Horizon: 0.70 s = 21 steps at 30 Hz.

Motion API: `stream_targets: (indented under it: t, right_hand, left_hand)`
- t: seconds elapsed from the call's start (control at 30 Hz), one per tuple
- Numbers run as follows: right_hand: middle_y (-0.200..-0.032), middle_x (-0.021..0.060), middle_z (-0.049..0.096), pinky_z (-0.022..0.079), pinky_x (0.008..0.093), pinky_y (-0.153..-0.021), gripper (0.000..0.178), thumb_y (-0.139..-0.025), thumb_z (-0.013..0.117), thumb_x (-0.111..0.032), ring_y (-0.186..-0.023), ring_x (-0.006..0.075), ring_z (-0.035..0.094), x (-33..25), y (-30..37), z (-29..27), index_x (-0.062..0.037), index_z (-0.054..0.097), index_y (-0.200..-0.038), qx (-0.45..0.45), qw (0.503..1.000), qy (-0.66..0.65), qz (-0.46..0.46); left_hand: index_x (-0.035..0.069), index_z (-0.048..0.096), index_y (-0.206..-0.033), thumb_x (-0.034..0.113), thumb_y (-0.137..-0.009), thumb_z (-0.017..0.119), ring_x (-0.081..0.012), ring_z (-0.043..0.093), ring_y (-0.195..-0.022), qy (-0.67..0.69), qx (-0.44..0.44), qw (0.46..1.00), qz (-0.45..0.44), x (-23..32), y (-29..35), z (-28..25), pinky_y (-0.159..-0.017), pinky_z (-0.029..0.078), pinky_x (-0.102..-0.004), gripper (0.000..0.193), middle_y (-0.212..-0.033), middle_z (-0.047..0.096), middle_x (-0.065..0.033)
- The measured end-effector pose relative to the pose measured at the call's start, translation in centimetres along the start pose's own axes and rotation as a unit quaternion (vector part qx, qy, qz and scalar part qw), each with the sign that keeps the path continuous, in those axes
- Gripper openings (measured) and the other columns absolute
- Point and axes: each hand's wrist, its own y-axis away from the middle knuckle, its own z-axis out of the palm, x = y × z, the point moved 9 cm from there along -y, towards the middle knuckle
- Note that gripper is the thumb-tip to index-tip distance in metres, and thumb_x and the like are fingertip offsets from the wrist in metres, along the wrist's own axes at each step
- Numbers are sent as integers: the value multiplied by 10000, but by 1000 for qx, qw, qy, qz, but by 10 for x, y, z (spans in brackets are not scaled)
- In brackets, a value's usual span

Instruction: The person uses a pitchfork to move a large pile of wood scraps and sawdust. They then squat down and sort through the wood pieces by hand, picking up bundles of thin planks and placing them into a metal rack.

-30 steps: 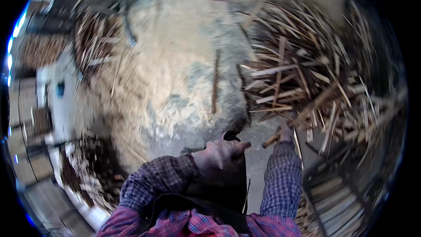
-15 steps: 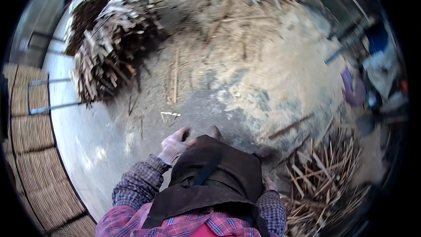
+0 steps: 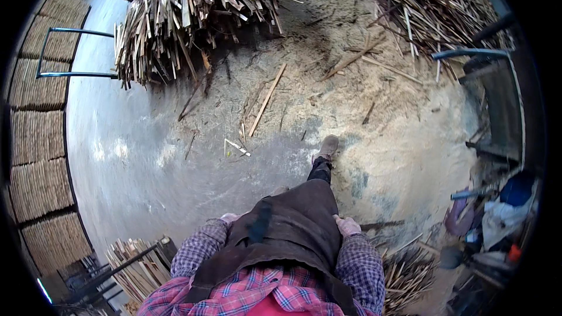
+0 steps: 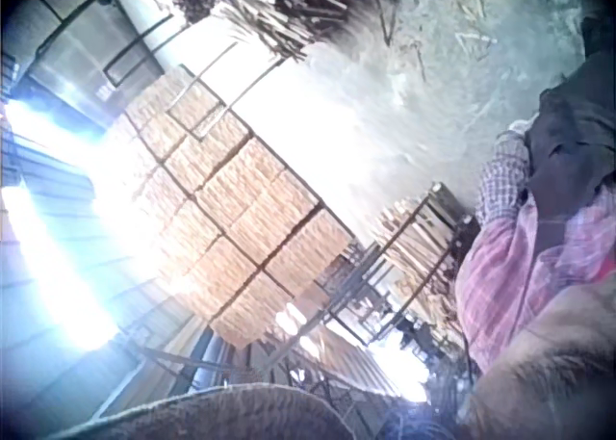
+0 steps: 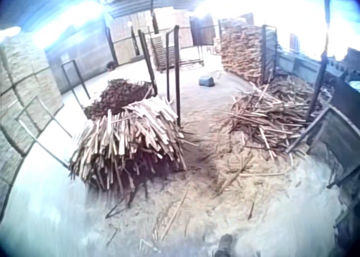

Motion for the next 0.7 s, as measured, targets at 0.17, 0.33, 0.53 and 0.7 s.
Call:
stream_targets:
  t: [0.17, 0.33, 0.53, 0.7]
  right_hand:
    - [-1123, 189, 542, 382, 372, -921, 553, -835, 417, -521, -1108, 297, 482, 78, -45, -121, -77, 543, -1139, 1, 990, -101, 103]
    - [-1097, 196, 563, 415, 376, -869, 594, -787, 476, -547, -1031, 326, 534, 47, -24, -243, -48, 574, -1095, -98, 992, -41, 69]
    - [-1016, 173, 601, 437, 379, -825, 521, -791, 486, -512, -967, 311, 567, 9, -51, -302, -95, 583, -1088, -211, 974, 1, -87]
    - [-923, 133, 639, 460, 344, -752, 418, -803, 528, -438, -867, 251, 606, 15, -39, -378, -105, 617, -1040, -252, 965, 41, -56]
  left_hand:
    - [31, 586, -1061, 627, -747, 481, -315, 520, -1050, 20, 50, 991, -120, 139, 31, -87, -859, 412, -370, 682, -1092, 568, -188]
    - [21, 562, -1099, 571, -784, 482, -321, 523, -1050, 166, 97, 977, -90, 195, 83, -131, -881, 403, -356, 639, -1086, 573, -194]
    - [-40, 520, -1134, 289, -784, 618, -214, 563, -969, 531, -118, 838, -37, 260, 77, -120, -844, 431, -300, 490, -1045, 595, -160]
    - [-73, 514, -1112, 3, -779, 540, -130, 572, -842, 483, -219, 847, 39, 309, 55, -187, -686, 468, -232, 343, -969, 608, -102]
